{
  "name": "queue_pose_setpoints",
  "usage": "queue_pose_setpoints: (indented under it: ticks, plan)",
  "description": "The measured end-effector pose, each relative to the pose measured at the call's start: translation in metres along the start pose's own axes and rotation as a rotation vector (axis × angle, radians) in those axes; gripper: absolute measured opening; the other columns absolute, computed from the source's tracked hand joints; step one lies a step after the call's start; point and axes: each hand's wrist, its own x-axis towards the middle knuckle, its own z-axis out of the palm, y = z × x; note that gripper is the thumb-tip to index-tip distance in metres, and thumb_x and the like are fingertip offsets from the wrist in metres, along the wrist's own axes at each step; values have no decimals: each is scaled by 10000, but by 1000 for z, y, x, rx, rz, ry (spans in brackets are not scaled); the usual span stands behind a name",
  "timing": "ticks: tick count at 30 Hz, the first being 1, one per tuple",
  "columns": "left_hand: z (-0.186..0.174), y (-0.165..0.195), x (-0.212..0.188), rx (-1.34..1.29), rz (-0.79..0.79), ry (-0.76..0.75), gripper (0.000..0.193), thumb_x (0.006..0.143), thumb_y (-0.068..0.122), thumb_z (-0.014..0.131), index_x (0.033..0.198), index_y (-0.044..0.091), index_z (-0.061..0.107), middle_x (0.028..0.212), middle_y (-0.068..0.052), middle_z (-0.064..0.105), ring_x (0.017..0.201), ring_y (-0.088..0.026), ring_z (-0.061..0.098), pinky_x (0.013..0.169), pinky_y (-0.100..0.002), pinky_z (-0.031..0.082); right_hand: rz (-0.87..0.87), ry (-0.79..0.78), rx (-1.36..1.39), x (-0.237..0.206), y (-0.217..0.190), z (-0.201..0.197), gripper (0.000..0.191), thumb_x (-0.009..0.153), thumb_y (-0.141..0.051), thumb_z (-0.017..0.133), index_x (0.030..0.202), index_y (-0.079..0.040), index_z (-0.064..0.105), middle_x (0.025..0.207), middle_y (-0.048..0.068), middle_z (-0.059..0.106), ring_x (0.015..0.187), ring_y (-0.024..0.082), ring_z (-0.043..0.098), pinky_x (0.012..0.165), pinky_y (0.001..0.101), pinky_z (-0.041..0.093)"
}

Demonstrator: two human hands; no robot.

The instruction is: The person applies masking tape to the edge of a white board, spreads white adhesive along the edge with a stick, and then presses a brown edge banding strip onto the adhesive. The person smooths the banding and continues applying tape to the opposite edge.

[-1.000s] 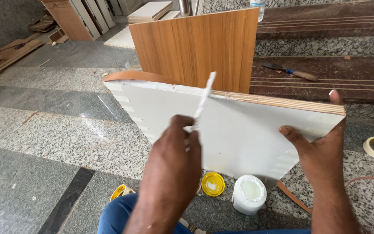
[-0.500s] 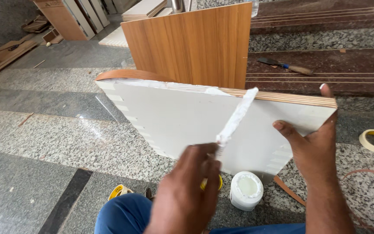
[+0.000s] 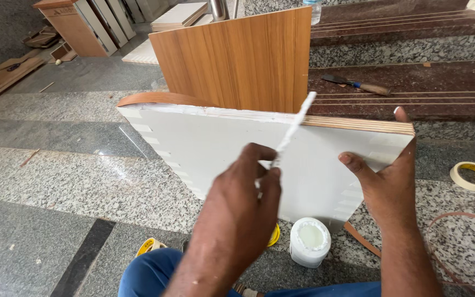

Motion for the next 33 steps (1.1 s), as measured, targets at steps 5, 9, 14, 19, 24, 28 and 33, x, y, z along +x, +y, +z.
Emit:
queue_pose_setpoints:
  ticks: [5, 9, 14, 19, 24, 28, 33]
  plan:
    - [30, -2, 5, 88, 121, 218, 211, 1028, 112, 530, 1202, -5, 561, 930, -181, 713, 672, -253, 746, 495, -376, 608, -20, 0, 13, 1, 4, 0, 1119, 839, -308, 827, 1656, -47, 109, 1443, 235, 570, 1327, 295, 625, 1058, 418, 580]
    - [49, -9, -2, 228, -55, 50, 278, 1053, 162, 512, 1292, 22, 529, 1004, -138, 651, 547, -238, 704, 409, -373, 580, 36, 25, 15, 2, 6, 1, 1162, 783, -306, 843, 1641, -38, 108, 1421, 217, 591, 1299, 281, 637, 1037, 398, 600]
    - [38, -5, -33, 97, 151, 86, 297, 985, 179, 575, 1246, 38, 584, 983, -159, 700, 655, -287, 756, 536, -400, 625, 21, 21, 12, 0, 6, 1, 1149, 807, -372, 834, 1651, -35, 131, 1393, 216, 601, 1277, 285, 652, 1026, 391, 603]
    - [-5, 0, -23, 138, 18, 228, 246, 945, 145, 573, 1146, 2, 581, 922, -227, 743, 802, -358, 774, 676, -438, 614, 43, 40, -48, 0, 7, 1, 1167, 769, -423, 805, 1647, -39, 140, 1356, 209, 613, 1248, 282, 665, 1003, 396, 616]
    - [12, 31, -6, -4, -95, -24, 229, 961, 154, 543, 1162, 45, 565, 911, -215, 761, 863, -318, 789, 723, -402, 641, 9, 31, -18, 0, 7, 3, 1158, 790, -418, 815, 1638, -23, 133, 1377, 208, 607, 1254, 279, 647, 1029, 411, 581]
    - [11, 43, -2, 24, 48, -153, 178, 996, 163, 535, 1111, 51, 613, 873, -168, 770, 778, -255, 797, 692, -365, 658, 46, 33, -41, -1, 6, 5, 1137, 777, -399, 790, 1638, -43, 139, 1323, 199, 640, 1217, 263, 665, 983, 409, 607]
    - [-8, 53, 19, 509, -110, -308, 236, 1036, 225, 528, 1219, 85, 582, 927, -83, 686, 658, -238, 723, 597, -371, 632, 25, 26, -86, -3, 4, 3, 1115, 788, -405, 786, 1621, -17, 154, 1329, 205, 626, 1203, 266, 671, 975, 404, 607]
